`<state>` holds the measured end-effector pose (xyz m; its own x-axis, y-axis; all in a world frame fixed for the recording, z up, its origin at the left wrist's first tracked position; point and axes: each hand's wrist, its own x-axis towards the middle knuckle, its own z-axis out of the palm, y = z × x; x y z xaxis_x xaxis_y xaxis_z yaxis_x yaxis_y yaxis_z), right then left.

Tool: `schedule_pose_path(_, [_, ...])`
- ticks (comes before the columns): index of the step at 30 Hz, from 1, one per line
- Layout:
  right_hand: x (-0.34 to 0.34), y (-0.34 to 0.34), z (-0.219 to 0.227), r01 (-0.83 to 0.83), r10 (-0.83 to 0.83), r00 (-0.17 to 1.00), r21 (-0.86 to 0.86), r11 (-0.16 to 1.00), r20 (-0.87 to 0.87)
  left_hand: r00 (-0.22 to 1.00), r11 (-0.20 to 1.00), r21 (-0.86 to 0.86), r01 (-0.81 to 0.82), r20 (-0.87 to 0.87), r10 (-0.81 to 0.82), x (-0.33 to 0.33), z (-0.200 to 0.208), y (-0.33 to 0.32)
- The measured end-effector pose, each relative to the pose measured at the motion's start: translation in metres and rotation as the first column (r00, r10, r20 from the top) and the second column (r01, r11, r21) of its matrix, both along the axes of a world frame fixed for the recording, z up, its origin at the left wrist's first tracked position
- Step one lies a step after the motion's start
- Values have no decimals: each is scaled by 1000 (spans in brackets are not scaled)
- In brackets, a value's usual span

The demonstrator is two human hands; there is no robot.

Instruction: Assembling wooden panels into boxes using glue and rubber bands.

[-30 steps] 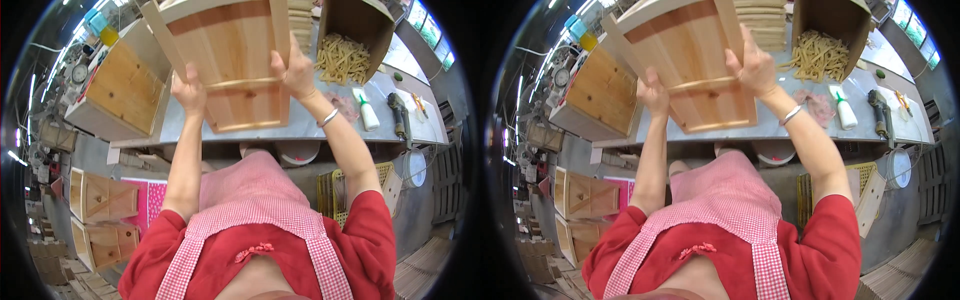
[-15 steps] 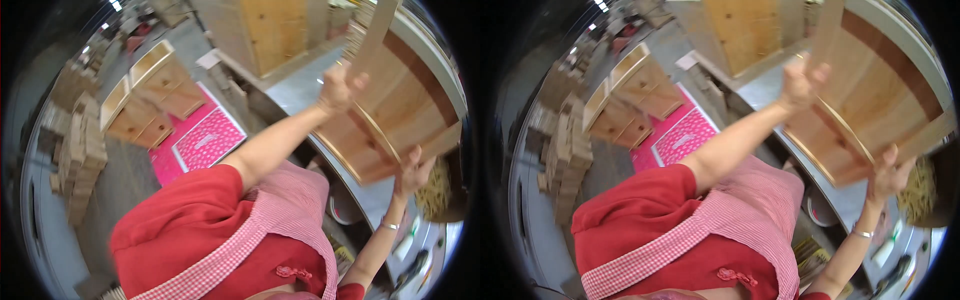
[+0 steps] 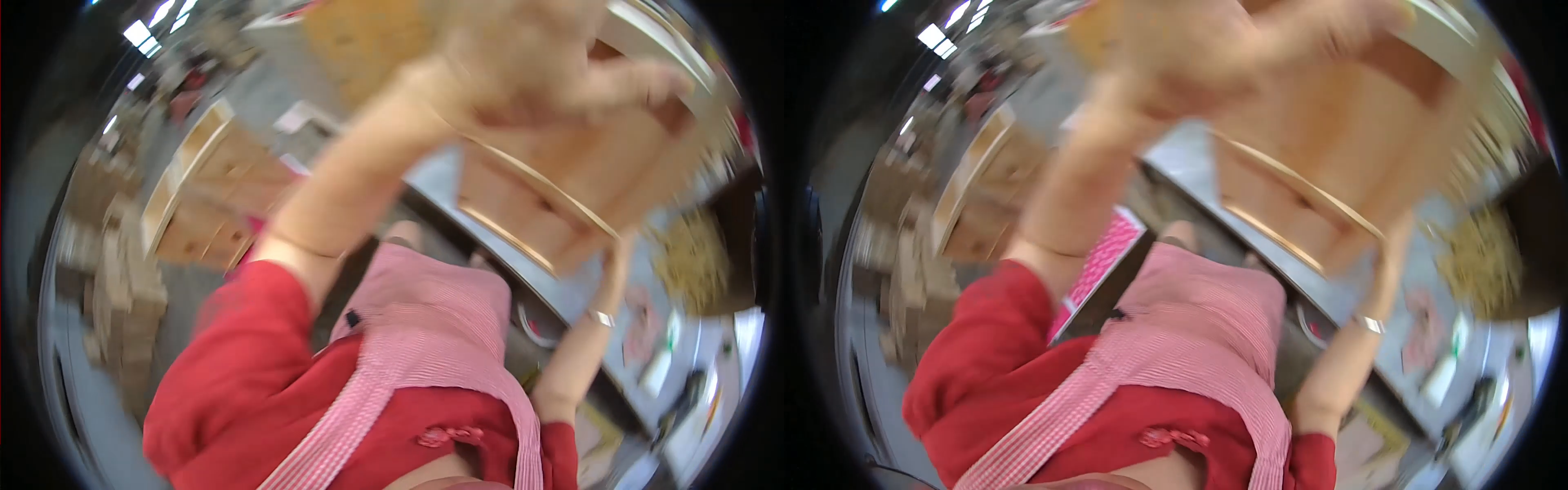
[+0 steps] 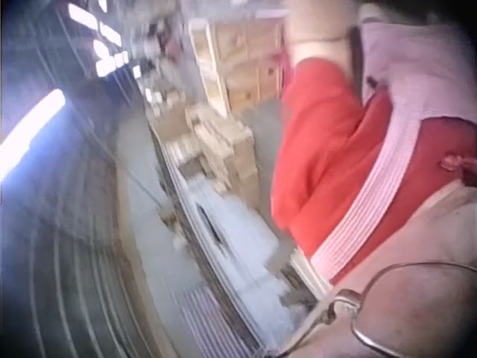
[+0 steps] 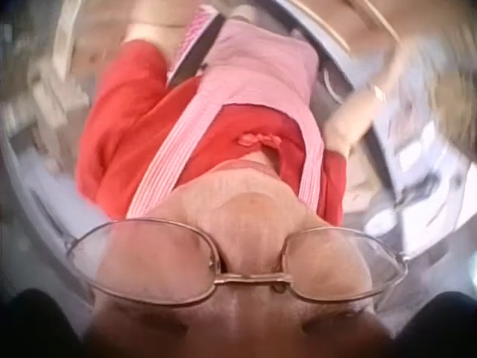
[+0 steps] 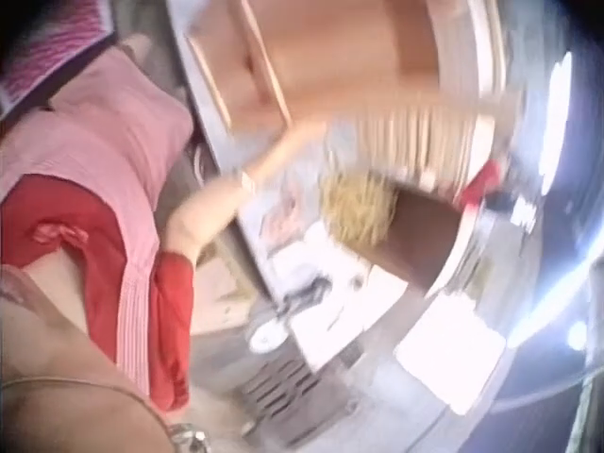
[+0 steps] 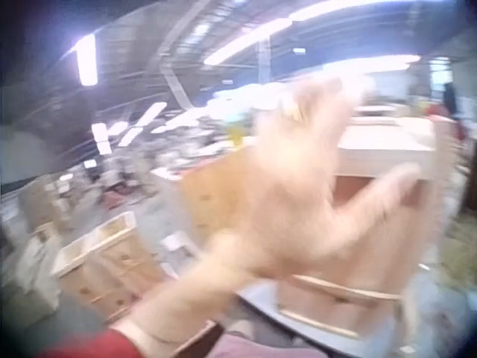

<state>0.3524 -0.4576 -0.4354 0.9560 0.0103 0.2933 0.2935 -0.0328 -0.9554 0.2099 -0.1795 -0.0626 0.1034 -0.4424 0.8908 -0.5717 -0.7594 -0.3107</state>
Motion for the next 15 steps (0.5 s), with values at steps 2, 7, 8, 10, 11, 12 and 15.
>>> schedule_pose_path(2, [-32, 69, 104, 51, -42, 993, 83, 995, -106, 978, 974, 102, 202, 22, -205, 6, 20, -26])
schedule_pose_path(7, [-28, 64, 118, 67, -48, 965, 64, 996, -259, 768, 972, 165, 169, -640, -25, 8, 50, -78])
schedule_pose_path(8, [-27, 58, 108, 78, -62, 971, 58, 995, -231, 793, 961, 144, 235, -600, -104, 15, 41, -82])
schedule_pose_path(10, [-25, 56, 106, 96, -83, 971, 45, 994, -226, 807, 968, 109, 227, -578, -124, 14, 39, -88])
schedule_pose_path(11, [-23, 56, 106, 93, -87, 970, 16, 996, -227, 806, 964, 119, 237, -578, -127, 12, 41, -91])
schedule_pose_path(12, [-22, 56, 110, 81, -75, 971, 18, 997, -227, 753, 983, 67, 172, -652, -87, 11, 43, -92])
schedule_pose_path(15, [-23, 54, 118, 77, -57, 970, 75, 994, -238, 745, 992, 77, 101, -666, -24, 13, 43, -94])
